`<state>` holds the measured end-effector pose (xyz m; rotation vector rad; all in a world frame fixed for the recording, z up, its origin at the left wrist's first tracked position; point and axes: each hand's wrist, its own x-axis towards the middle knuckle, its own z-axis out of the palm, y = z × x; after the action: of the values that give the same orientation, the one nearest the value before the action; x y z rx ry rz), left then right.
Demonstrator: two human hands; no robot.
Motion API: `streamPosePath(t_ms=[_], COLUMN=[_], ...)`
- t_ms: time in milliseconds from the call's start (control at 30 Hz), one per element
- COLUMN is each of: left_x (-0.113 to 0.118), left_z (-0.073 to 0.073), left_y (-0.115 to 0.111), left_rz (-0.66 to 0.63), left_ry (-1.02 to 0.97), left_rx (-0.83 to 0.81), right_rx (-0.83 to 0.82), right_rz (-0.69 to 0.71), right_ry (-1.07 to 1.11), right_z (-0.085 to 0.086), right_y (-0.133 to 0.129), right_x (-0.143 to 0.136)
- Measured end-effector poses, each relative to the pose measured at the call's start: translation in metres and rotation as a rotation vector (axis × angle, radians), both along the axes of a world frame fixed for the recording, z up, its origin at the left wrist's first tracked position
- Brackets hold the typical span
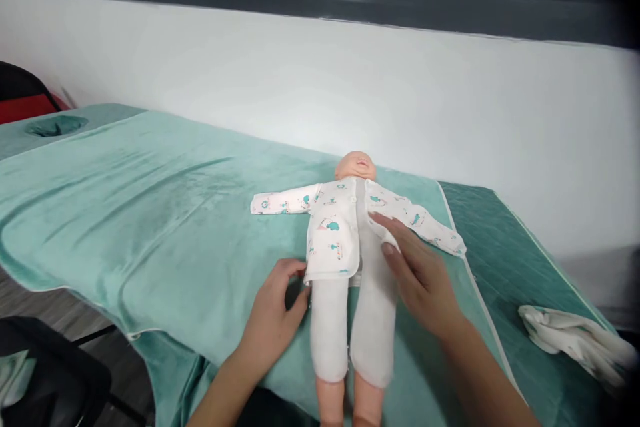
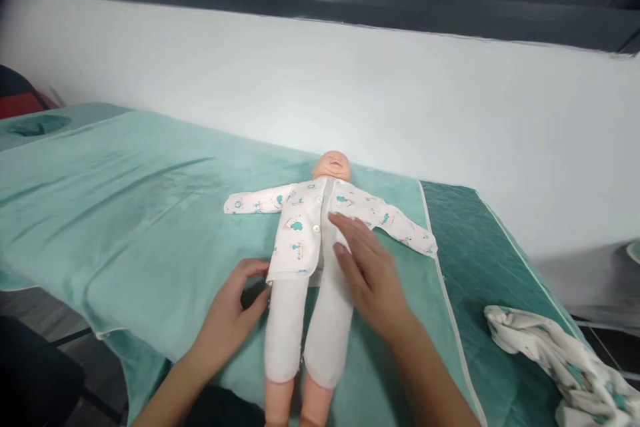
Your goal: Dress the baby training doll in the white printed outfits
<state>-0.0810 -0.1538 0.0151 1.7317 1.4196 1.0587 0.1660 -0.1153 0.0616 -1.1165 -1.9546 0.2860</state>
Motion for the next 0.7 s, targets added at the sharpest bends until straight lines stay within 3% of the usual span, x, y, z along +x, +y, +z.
streamPosePath(t_ms=[100, 167, 367, 500, 700], left_x=[0.000, 0.001, 0.004, 0.006, 0.003], left_z=[-0.004, -0.008, -0.016, -0.019, -0.020], left_y=[0.001, 0.003, 0.004, 0.003, -0.004], left_rz=[-0.011, -0.001, 0.072, 0.065, 0.222], left_ry=[0.054, 0.065, 0.127, 0.201, 0.097], left_rx=[0.024, 0.047, 0.092, 0.187, 0.224], right_rx=[0.015, 0.029, -0.100, -0.134, -0.131], right_rz=[0.022, -0.028, -0.274, -0.351, -0.509], right_ry=[-0.150, -0.162, 0.011, 0.048, 0.106], right_z=[0.007, 0.002, -0.042, -0.067, -0.060], right_y=[-0.012, -0.025, -0.073, -0.085, -0.075], right_x=[-0.011, -0.009, 0.019, 0.024, 0.011])
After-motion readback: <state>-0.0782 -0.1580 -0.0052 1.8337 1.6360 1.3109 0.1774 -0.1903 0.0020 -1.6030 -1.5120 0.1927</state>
